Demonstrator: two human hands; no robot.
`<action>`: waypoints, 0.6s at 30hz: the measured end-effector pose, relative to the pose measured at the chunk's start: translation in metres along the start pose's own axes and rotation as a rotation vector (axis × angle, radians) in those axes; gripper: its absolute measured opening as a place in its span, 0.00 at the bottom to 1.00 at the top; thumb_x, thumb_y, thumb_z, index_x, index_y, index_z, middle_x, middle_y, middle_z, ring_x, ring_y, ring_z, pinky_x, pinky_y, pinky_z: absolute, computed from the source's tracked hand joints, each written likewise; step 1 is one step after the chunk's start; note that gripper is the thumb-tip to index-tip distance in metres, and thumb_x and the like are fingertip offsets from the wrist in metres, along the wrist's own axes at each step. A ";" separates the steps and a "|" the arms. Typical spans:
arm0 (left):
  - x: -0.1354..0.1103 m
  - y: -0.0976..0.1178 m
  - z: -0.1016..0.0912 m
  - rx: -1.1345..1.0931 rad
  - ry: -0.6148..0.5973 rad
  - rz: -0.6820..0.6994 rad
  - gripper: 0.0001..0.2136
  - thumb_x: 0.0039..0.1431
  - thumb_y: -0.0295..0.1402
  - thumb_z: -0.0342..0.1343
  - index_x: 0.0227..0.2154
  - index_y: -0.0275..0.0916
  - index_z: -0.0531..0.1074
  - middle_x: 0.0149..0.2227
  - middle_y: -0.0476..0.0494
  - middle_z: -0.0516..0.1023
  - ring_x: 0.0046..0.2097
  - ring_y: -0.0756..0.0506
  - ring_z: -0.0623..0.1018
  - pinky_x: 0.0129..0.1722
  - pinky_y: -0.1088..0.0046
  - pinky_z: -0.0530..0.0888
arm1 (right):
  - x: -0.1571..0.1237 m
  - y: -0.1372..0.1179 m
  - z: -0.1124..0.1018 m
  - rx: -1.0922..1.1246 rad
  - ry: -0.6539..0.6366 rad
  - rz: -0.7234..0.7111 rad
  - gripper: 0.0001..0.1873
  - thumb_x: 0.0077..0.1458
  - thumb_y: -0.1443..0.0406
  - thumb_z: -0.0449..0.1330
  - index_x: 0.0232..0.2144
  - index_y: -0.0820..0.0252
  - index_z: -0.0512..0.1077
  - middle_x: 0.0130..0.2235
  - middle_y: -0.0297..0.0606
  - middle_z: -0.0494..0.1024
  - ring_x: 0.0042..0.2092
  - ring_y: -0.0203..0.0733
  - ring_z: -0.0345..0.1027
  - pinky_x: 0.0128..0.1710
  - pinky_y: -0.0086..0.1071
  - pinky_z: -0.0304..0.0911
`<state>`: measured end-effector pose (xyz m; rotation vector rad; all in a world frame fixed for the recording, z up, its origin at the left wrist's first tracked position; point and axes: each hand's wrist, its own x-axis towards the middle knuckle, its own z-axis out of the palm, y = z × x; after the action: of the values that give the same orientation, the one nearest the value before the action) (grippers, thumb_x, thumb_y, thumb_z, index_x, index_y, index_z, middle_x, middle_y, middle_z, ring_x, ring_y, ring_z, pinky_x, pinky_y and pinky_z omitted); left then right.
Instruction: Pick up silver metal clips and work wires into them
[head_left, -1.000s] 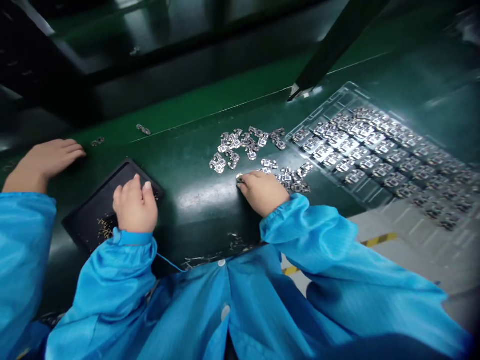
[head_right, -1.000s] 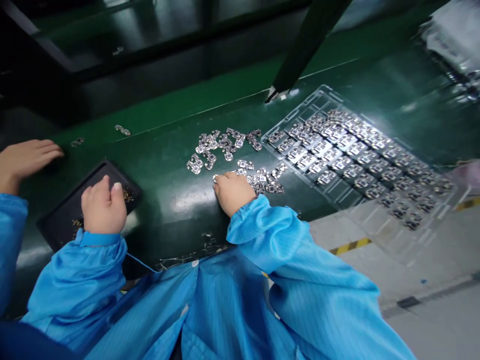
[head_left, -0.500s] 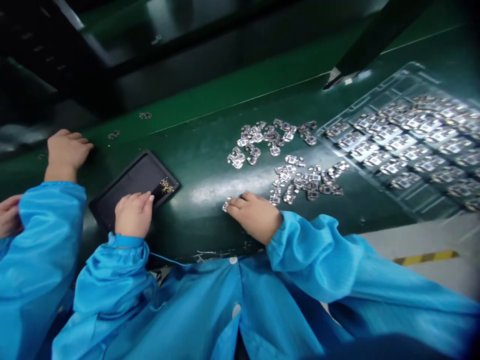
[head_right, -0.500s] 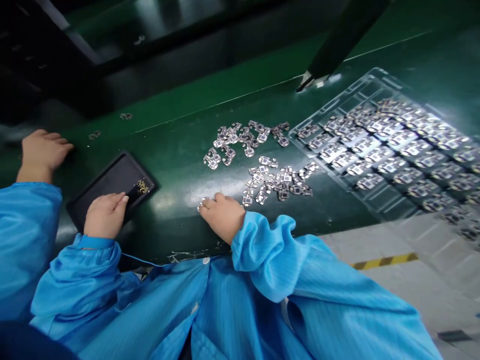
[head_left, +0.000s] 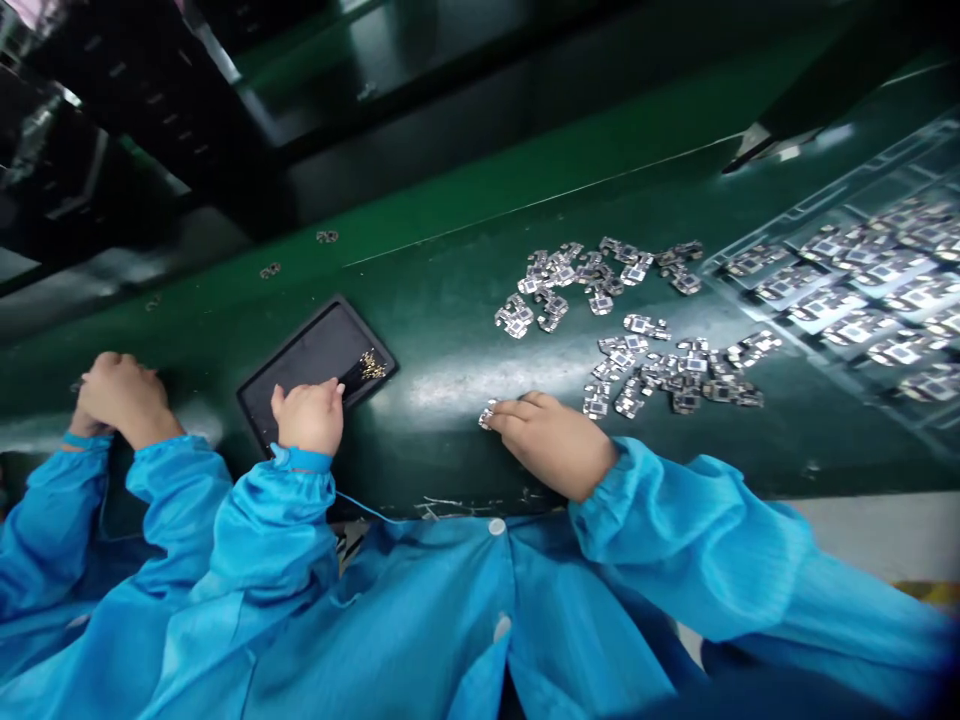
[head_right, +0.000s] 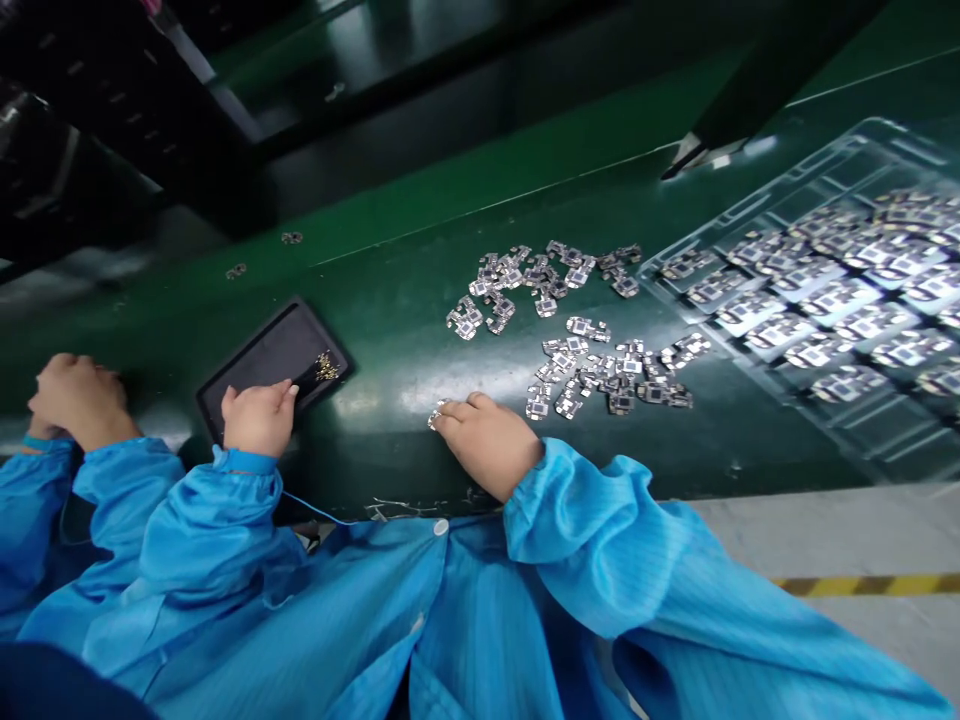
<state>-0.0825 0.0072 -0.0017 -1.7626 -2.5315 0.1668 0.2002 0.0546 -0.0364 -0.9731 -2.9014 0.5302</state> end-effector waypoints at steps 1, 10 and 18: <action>0.000 -0.001 -0.001 0.006 0.021 0.020 0.16 0.56 0.35 0.41 0.37 0.36 0.72 0.34 0.37 0.76 0.40 0.39 0.72 0.50 0.49 0.56 | 0.000 0.000 0.000 0.012 0.002 0.002 0.15 0.53 0.71 0.48 0.41 0.57 0.69 0.45 0.37 0.73 0.43 0.45 0.65 0.44 0.37 0.58; -0.019 0.023 -0.025 -0.172 0.230 0.359 0.12 0.56 0.32 0.41 0.32 0.36 0.70 0.33 0.42 0.76 0.39 0.46 0.72 0.47 0.65 0.65 | 0.018 -0.020 -0.027 0.504 0.198 0.325 0.16 0.52 0.62 0.50 0.42 0.60 0.69 0.42 0.39 0.75 0.45 0.41 0.67 0.45 0.36 0.61; -0.027 0.046 -0.025 -0.275 0.176 0.602 0.10 0.56 0.30 0.42 0.32 0.37 0.69 0.32 0.42 0.75 0.36 0.47 0.72 0.43 0.66 0.68 | 0.019 -0.032 -0.045 0.826 0.160 0.347 0.16 0.53 0.58 0.47 0.29 0.54 0.73 0.29 0.30 0.77 0.32 0.36 0.69 0.31 0.30 0.63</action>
<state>-0.0277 -0.0010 0.0179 -2.4688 -1.9085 -0.3169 0.1729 0.0558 0.0148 -1.2518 -2.0203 1.4228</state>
